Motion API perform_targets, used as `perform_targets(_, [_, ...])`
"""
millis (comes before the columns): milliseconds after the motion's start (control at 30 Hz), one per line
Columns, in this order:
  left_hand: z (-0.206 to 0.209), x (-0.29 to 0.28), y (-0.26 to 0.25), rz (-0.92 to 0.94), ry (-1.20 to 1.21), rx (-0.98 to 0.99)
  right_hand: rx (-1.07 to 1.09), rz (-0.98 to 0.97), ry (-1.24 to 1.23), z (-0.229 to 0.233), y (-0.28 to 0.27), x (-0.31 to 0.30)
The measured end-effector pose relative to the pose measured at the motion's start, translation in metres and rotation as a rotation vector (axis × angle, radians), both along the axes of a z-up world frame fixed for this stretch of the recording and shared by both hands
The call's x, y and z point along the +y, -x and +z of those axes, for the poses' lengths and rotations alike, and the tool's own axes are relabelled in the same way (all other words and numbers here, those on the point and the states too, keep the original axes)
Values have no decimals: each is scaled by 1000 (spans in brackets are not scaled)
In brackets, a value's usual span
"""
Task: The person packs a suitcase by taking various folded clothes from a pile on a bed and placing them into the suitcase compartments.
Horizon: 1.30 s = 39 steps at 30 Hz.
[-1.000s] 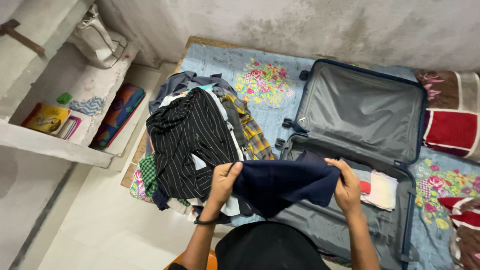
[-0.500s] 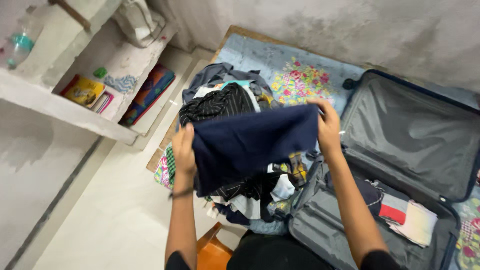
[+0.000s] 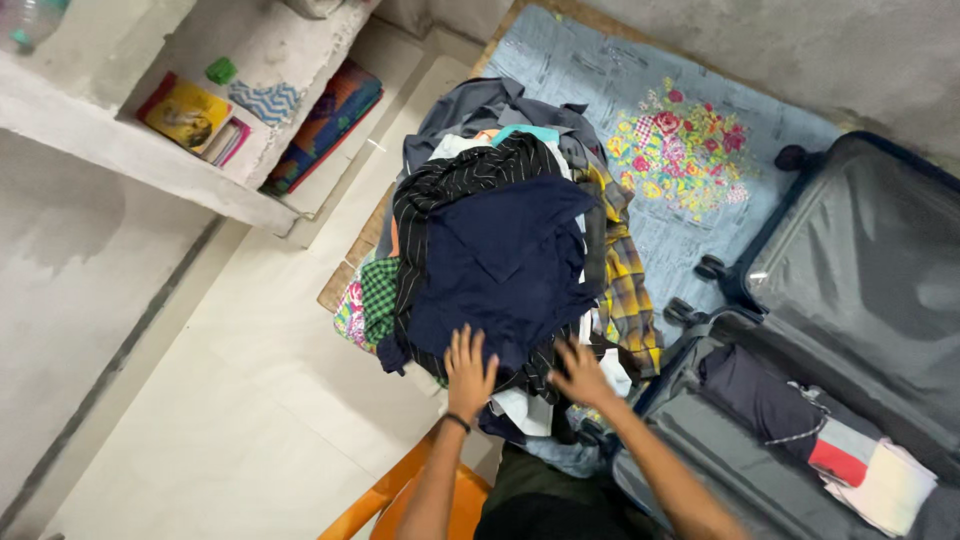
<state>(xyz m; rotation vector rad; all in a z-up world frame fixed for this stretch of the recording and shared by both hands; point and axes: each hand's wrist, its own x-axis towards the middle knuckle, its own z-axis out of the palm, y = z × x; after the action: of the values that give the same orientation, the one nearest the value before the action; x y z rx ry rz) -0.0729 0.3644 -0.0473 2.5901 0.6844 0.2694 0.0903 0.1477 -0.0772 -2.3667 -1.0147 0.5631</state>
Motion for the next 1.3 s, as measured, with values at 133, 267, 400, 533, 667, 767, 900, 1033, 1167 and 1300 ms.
perform_targets(133, [-27, -30, 36, 29, 37, 172, 112, 91, 232, 6, 55, -34])
perform_targets(267, [-19, -29, 30, -20, 19, 161, 161, 180, 438, 11, 74, -61])
perform_targets(400, [21, -20, 7, -222, -33, 111, 180, 229, 189, 25, 70, -101])
perform_targets(533, [46, -36, -18, -326, -43, -44, 330, -54, -114, 30, 57, -136])
perform_targets(667, [48, -82, -43, -463, -38, -68, 584, -561, -535, 29, 67, -167])
perform_targets(767, [27, -121, -63, -628, 257, 177, 305, -830, -284, 20, 90, -198])
perform_targets(900, [-9, -191, -73, -772, 543, 313, 378, -592, -35, 20, 133, -252])
perform_targets(1033, [-21, -233, -66, -680, 321, 669, 309, -677, 40, 49, 184, -294])
perform_targets(1167, [-16, -227, -64, -506, 327, 684, 137, -570, 35, 59, 204, -310])
perform_targets(1300, [-8, -211, -63, -658, 274, 643, 136, -498, 81, 53, 203, -315])
